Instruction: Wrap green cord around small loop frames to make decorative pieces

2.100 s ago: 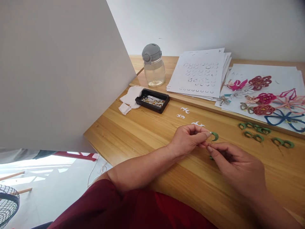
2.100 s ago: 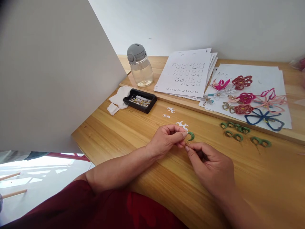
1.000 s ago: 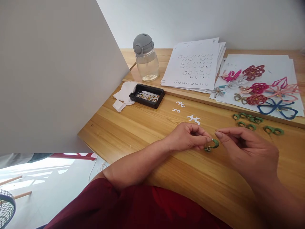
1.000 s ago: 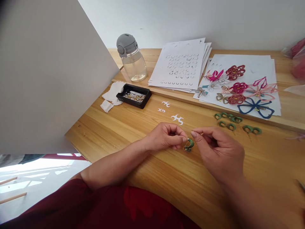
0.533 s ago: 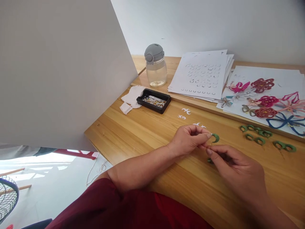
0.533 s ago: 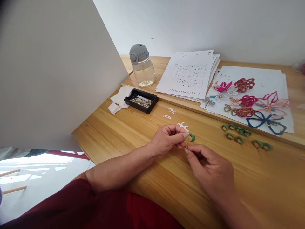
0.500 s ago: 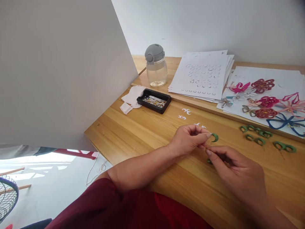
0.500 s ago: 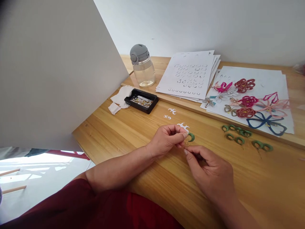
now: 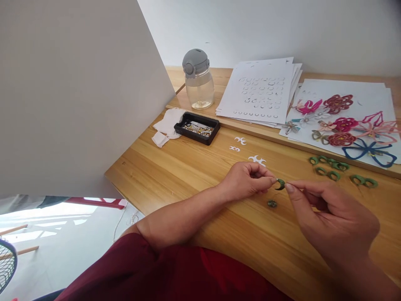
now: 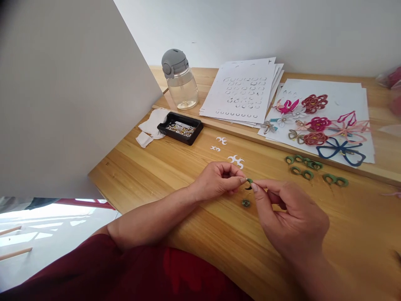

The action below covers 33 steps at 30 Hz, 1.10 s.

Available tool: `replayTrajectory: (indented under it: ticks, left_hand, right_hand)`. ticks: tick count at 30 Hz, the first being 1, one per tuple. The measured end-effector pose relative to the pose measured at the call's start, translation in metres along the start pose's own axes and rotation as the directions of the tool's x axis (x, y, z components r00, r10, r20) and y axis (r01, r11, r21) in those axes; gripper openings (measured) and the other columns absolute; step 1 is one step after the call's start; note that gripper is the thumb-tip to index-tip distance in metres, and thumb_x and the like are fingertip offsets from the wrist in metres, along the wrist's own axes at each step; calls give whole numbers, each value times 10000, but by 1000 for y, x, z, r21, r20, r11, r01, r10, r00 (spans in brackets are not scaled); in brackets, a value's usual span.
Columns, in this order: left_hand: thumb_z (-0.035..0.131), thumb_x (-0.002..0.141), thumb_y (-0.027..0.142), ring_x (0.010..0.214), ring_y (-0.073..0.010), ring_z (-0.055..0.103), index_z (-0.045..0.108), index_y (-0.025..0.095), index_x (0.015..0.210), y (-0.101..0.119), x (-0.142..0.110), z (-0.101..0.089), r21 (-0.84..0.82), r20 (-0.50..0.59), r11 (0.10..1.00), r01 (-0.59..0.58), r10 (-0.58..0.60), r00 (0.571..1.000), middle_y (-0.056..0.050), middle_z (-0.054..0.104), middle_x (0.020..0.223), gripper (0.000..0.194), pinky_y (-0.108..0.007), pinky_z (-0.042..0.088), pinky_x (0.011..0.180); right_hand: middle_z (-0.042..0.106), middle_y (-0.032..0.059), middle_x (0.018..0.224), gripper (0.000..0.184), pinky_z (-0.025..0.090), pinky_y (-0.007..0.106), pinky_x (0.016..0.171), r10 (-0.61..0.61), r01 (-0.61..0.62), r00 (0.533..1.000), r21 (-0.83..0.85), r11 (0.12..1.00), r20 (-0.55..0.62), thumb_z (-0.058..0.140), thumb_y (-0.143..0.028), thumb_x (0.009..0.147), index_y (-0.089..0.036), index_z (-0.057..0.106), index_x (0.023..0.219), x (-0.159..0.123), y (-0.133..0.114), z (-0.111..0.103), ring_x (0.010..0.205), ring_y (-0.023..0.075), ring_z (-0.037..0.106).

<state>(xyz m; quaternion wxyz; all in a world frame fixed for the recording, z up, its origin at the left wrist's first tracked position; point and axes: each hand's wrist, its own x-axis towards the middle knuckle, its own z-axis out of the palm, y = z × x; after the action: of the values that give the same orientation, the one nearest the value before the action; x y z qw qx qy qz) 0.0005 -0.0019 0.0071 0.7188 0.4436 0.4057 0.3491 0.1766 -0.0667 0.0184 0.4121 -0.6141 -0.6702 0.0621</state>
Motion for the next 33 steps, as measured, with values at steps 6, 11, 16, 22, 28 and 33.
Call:
replayTrajectory:
  ticks: [6,11,16,22,28,33]
  left_hand:
    - [918,672,408,513,-55,519,684,118,800,-2,-1,-1,5,102,999,42,-42,994,40,615,582,394,-201,419,527]
    - [929,669,387,537,-61,554,697,120,812,0,-2,-3,11,164,998,66,-67,984,25,645,608,382,-211,446,558]
    - [955,627,390,584,-78,592,713,120,816,4,-2,-4,-19,191,994,112,-106,976,5,663,641,409,-221,479,587]
    - [943,632,427,576,-62,574,707,123,825,0,0,-1,-159,60,987,1,8,998,17,659,651,431,-202,461,572]
    - [932,616,486,527,-61,543,655,128,802,-3,4,3,-216,-79,974,-68,51,996,32,620,585,489,-208,434,548]
    - [919,636,448,531,-64,539,649,132,797,-3,5,1,-150,-104,985,-87,71,992,35,622,600,446,-220,438,556]
  right_hand:
    - [640,5,684,171,426,348,601,37,-37,999,3,999,-4,717,-415,947,-261,788,973,4,6,2,586,165,543]
    - [656,-14,670,160,386,301,551,129,-129,992,93,987,11,760,-413,904,-262,802,933,6,5,5,563,136,523]
    - [686,2,650,184,425,283,500,298,-333,941,292,896,161,806,-448,807,-264,797,823,14,10,9,550,153,568]
    - [566,-26,483,316,345,242,378,365,-495,863,442,748,349,850,-532,738,-229,761,729,16,12,14,418,118,454]
    - [738,7,669,232,503,278,528,286,-400,889,303,865,357,779,-479,832,-248,803,831,-6,-2,21,558,162,643]
    - [740,-9,742,140,463,304,583,160,-190,965,134,973,208,722,-400,902,-270,773,883,-15,-11,13,579,144,596]
